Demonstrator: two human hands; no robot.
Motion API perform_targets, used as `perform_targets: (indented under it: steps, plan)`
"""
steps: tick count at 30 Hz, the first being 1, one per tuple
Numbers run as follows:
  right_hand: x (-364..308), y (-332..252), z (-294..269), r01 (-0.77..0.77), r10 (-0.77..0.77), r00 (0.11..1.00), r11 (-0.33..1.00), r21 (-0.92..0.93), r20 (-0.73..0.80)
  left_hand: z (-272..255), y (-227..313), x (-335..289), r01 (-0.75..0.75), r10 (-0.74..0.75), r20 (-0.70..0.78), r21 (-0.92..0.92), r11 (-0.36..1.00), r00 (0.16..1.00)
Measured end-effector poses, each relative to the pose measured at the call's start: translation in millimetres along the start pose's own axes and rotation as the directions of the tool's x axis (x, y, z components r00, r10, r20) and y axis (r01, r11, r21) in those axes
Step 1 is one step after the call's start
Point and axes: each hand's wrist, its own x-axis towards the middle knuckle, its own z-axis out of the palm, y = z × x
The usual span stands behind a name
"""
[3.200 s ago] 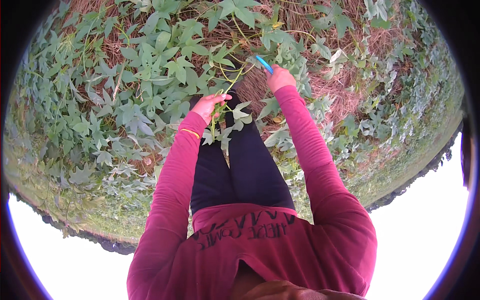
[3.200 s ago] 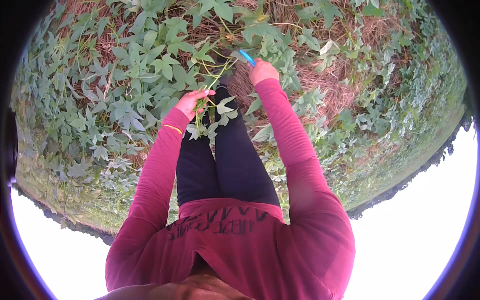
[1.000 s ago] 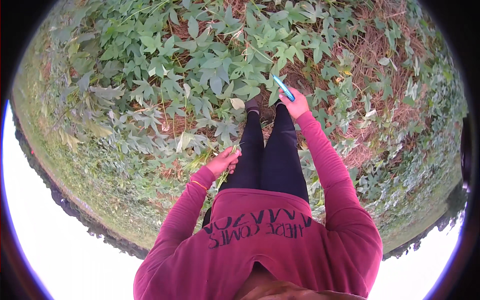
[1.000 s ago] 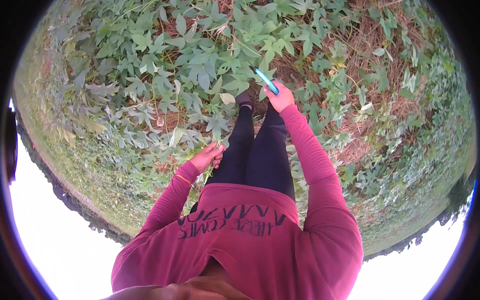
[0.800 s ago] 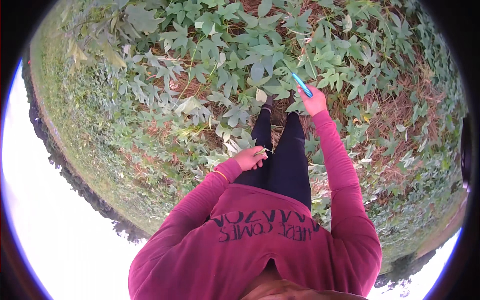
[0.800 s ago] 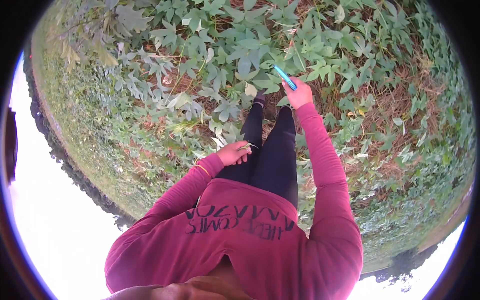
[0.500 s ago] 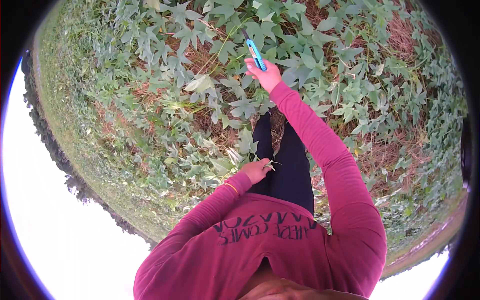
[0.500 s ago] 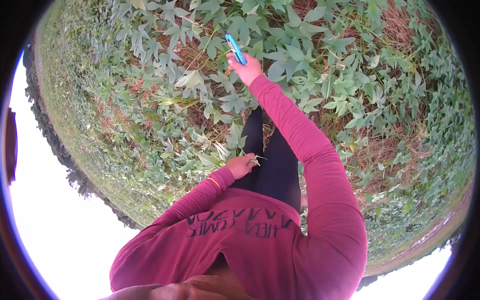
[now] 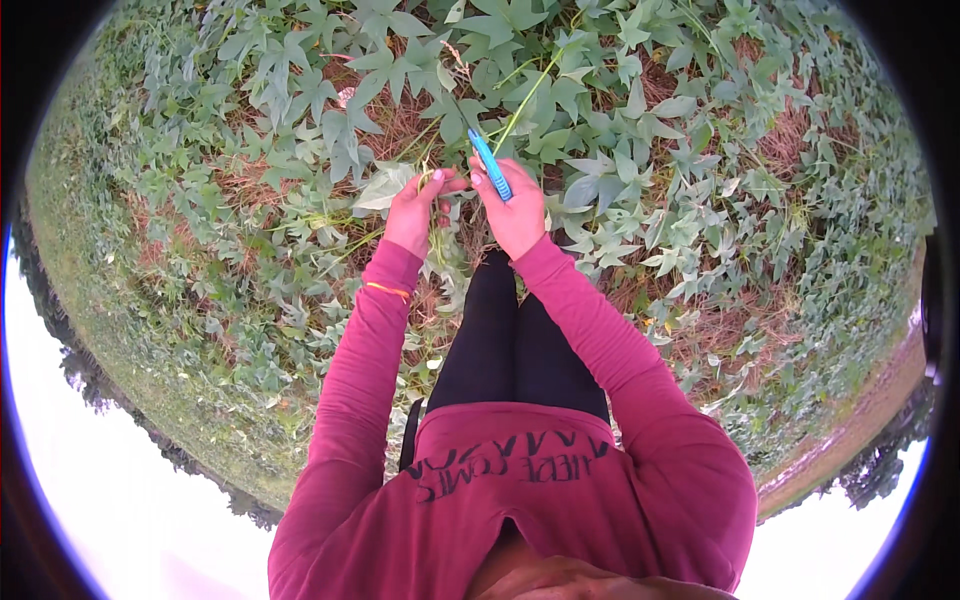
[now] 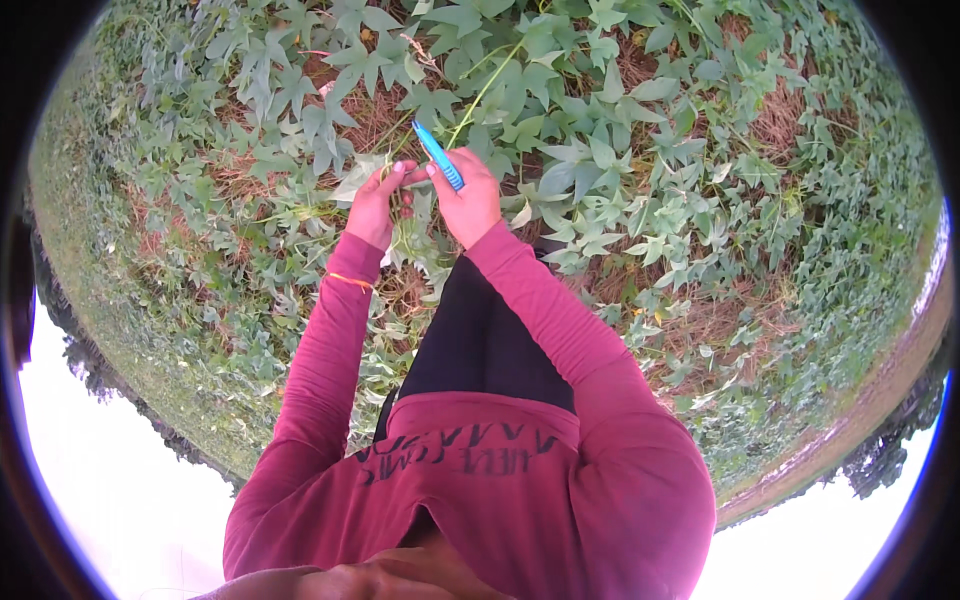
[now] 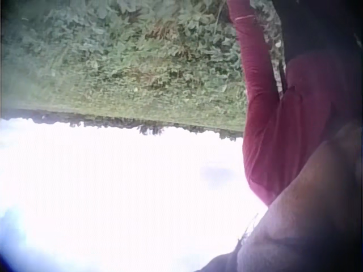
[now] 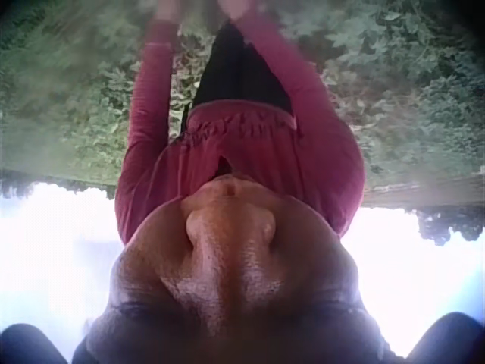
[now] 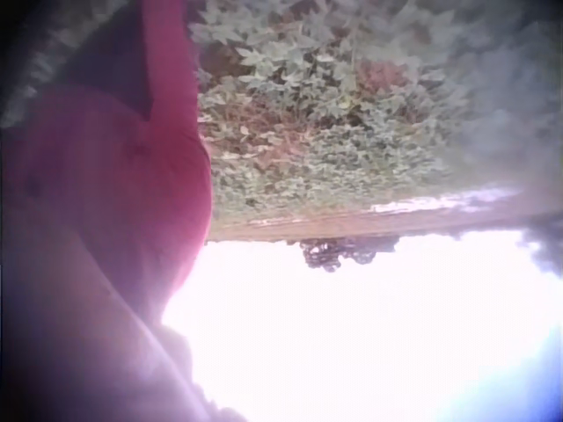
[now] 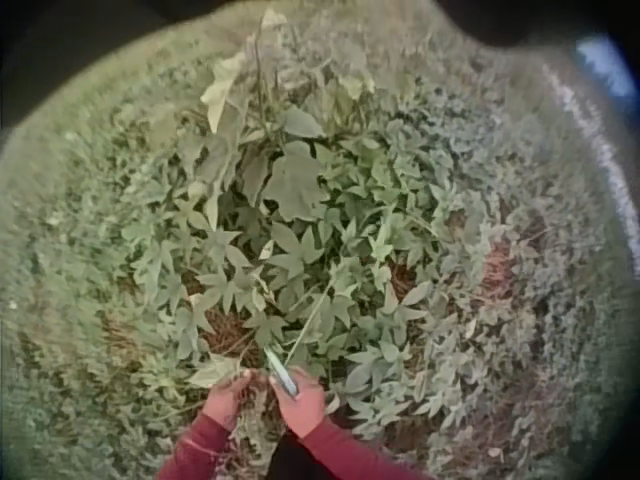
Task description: The person harvests green stems from an outdoor field using a utility knife, gathering the cut stems into a bundle by hand.
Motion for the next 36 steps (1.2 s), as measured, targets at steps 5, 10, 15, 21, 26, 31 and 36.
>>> perform_targets:
  steps: [5,10,15,21,26,31,36]
  plan:
    - [-16,-41,-31,0.165,-0.134,0.967,0.977,-0.134,0.215,81,63,44,-0.135,-0.029,0.485,0.299,0.945,0.874]
    - [21,-67,-114,-0.313,0.320,0.941,0.946,0.078,-0.107,63,55,35,0.125,-0.153,0.318,0.106,0.986,0.936]
    - [133,25,-181,-0.378,0.171,0.925,0.494,-0.783,-0.339,52,47,23,0.170,-0.192,0.359,0.090,0.981,0.914]
    - [119,74,-151,-0.776,0.767,0.590,0.625,0.084,-0.253,51,29,-1,0.114,-0.184,0.388,0.196,0.974,0.903]
    - [38,24,-60,-0.502,0.616,0.777,0.484,0.717,0.128,39,-20,-14,0.001,-0.168,0.399,0.388,0.922,0.902]
    - [4,-5,-38,0.027,-0.065,0.964,0.989,-0.147,-0.258,-16,-7,-14,0.035,-0.006,0.099,-0.288,0.957,0.995]
    - [-28,-25,4,0.322,-0.149,0.875,0.890,-0.323,0.460,-50,35,-21,-0.101,0.166,0.133,-0.396,0.913,0.977]
